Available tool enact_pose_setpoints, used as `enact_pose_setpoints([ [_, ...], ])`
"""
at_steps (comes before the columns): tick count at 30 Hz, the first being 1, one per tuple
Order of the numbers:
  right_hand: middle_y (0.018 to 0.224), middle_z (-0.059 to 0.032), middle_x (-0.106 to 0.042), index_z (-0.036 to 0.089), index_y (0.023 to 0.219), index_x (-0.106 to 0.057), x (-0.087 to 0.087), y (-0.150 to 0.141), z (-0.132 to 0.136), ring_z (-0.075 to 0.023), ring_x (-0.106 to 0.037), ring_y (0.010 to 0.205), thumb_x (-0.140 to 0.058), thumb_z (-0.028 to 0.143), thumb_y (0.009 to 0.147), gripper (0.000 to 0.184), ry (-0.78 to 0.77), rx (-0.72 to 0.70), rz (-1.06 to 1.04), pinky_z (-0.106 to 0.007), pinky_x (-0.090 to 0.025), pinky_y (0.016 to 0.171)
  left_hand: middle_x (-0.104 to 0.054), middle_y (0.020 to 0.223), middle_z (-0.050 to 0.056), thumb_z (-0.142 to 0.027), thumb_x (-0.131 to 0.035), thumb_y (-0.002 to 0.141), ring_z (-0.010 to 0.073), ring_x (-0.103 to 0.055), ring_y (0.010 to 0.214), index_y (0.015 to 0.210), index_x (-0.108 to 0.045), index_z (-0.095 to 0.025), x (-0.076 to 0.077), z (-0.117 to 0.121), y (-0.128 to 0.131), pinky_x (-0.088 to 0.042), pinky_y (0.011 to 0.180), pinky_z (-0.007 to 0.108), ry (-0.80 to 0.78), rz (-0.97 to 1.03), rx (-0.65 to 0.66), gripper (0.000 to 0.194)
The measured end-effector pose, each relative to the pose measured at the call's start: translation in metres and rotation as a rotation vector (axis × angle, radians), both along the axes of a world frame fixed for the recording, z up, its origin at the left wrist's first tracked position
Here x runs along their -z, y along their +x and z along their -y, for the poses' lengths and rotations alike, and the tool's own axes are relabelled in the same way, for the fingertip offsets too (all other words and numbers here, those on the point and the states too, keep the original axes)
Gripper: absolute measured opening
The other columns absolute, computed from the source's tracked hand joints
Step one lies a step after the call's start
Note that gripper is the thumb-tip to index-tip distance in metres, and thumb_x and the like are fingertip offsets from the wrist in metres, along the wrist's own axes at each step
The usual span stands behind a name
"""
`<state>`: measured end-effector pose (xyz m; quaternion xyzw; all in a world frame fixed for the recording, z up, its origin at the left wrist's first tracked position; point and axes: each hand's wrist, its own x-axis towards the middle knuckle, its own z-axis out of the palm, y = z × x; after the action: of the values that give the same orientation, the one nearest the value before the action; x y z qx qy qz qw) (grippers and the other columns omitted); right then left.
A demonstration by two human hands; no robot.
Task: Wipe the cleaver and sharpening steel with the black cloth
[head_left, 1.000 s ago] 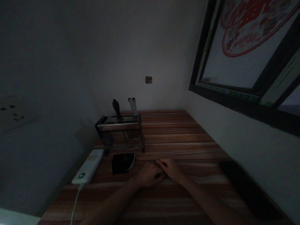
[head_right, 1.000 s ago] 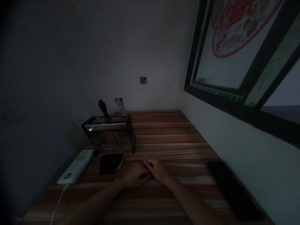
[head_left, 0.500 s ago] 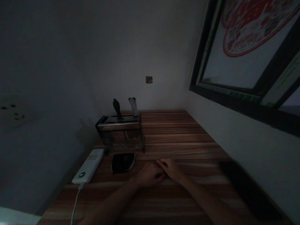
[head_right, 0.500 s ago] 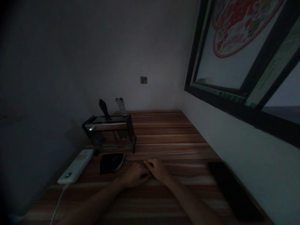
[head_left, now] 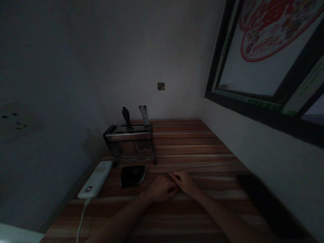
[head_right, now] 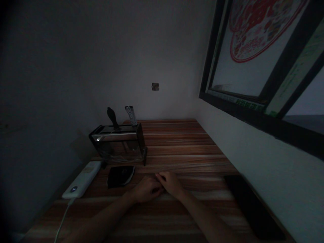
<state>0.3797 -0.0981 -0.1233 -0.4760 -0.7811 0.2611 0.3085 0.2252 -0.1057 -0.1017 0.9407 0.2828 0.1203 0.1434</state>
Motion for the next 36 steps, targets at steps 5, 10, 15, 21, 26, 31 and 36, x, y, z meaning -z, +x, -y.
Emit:
enact_pose_setpoints([
  [5,0.062,-0.0018,-0.062,0.016,0.063,-0.058,0.0,0.0,0.001,-0.0148,-0.054,0.059,-0.032,0.047,0.088,0.048,-0.009,-0.003,-0.022,-0.024,-0.035,0.057,-0.07,0.084,0.005,-0.023,-0.047,0.082,0.0165,-0.063,0.075,0.083,-0.065,-0.018,-0.003,0.001,0.0,-0.041,0.065,0.023,0.011,0.007,0.0,0.019],
  [10,0.062,-0.0018,-0.061,0.016,0.063,-0.058,0.001,0.001,0.0,-0.0144,-0.053,0.059,-0.031,0.049,0.088,0.049,-0.024,-0.008,-0.026,-0.024,-0.035,0.056,-0.069,0.08,0.004,-0.023,-0.047,0.083,0.0153,-0.062,0.072,0.081,-0.065,-0.018,-0.004,0.001,-0.001,-0.041,0.064,0.022,0.016,0.012,0.005,0.019],
  [15,0.057,-0.0003,-0.056,0.016,0.059,-0.055,0.002,0.001,-0.002,-0.014,-0.051,0.056,-0.032,0.05,0.087,0.05,-0.032,0.003,-0.042,-0.024,-0.032,0.054,-0.068,0.079,0.005,-0.023,-0.045,0.084,0.015,-0.061,0.074,0.075,-0.062,-0.018,0.0,0.001,-0.001,-0.041,0.066,0.023,0.071,0.039,0.032,0.02],
  [21,0.056,0.0007,-0.054,0.015,0.058,-0.053,0.002,0.0,-0.002,-0.013,-0.048,0.057,-0.031,0.055,0.086,0.053,-0.033,0.025,-0.067,-0.023,-0.031,0.052,-0.068,0.079,0.005,-0.026,-0.045,0.085,0.016,-0.061,0.076,0.075,-0.061,-0.017,0.002,0.002,-0.001,-0.041,0.069,0.024,0.126,0.018,0.055,0.021],
  [26,0.056,0.0006,-0.055,0.015,0.058,-0.055,0.004,0.0,-0.002,-0.0133,-0.049,0.056,-0.032,0.053,0.086,0.052,-0.038,0.005,-0.037,-0.023,-0.031,0.052,-0.067,0.078,0.004,-0.025,-0.045,0.085,0.0154,-0.061,0.074,0.076,-0.061,-0.017,-0.01,0.009,0.002,-0.041,0.068,0.023,0.1,0.015,0.077,0.02],
  [31,0.062,-0.0005,-0.061,0.016,0.064,-0.059,-0.003,0.0,0.0,-0.0147,-0.053,0.058,-0.034,0.046,0.087,0.046,-0.057,-0.025,-0.036,-0.023,-0.034,0.054,-0.066,0.084,0.003,-0.024,-0.041,0.087,0.0131,-0.06,0.077,0.085,-0.06,-0.018,-0.042,0.02,-0.015,-0.041,0.07,0.02,-0.031,0.123,0.03,0.021],
  [36,0.063,-0.0014,-0.061,0.017,0.068,-0.061,-0.012,0.001,0.003,-0.0157,-0.054,0.059,-0.036,0.042,0.087,0.04,-0.042,-0.008,-0.047,-0.025,-0.037,0.056,-0.064,0.076,0.001,-0.032,-0.04,0.087,0.0117,-0.058,0.07,0.086,-0.06,-0.017,-0.069,0.016,-0.062,-0.042,0.065,0.019,-0.066,0.327,-0.194,0.025],
])
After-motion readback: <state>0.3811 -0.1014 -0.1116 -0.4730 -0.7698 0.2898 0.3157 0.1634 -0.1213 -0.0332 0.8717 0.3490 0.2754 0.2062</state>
